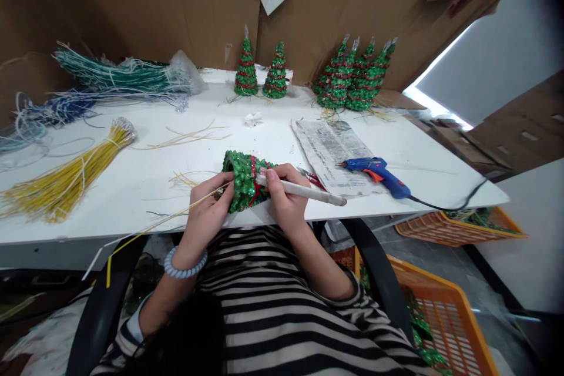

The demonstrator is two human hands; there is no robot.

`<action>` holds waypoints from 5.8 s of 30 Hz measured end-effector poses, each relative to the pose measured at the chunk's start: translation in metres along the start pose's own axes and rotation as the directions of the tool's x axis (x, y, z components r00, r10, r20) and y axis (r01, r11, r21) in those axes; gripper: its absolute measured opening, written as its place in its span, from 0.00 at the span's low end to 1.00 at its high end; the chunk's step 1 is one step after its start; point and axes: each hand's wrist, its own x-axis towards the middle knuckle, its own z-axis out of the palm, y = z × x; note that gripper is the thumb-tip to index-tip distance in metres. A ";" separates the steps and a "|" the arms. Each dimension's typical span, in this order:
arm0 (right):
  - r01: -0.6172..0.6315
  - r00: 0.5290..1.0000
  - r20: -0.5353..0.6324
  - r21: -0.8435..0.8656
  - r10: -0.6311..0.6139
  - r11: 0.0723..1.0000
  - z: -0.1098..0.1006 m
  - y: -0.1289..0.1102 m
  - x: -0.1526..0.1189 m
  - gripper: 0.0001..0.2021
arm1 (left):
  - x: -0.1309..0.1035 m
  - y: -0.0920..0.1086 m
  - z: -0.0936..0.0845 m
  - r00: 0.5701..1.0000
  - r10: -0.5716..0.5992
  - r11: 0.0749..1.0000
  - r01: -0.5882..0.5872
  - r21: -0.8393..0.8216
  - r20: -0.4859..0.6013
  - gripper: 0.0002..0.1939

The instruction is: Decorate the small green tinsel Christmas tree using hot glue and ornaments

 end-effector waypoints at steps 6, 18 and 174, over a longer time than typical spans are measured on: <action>0.014 1.000 -0.001 0.020 -0.014 1.000 0.000 0.000 0.000 0.14 | 0.001 0.000 0.000 1.000 0.002 1.000 -0.002 0.006 0.002 0.14; -0.007 1.000 0.013 0.034 0.007 0.999 0.001 0.001 0.000 0.14 | 0.001 0.001 0.000 1.000 0.003 1.000 -0.003 0.008 -0.005 0.13; 0.008 1.000 0.006 0.066 -0.008 0.998 0.000 0.001 -0.001 0.13 | -0.001 -0.002 -0.001 1.000 0.001 1.000 -0.001 0.025 -0.008 0.15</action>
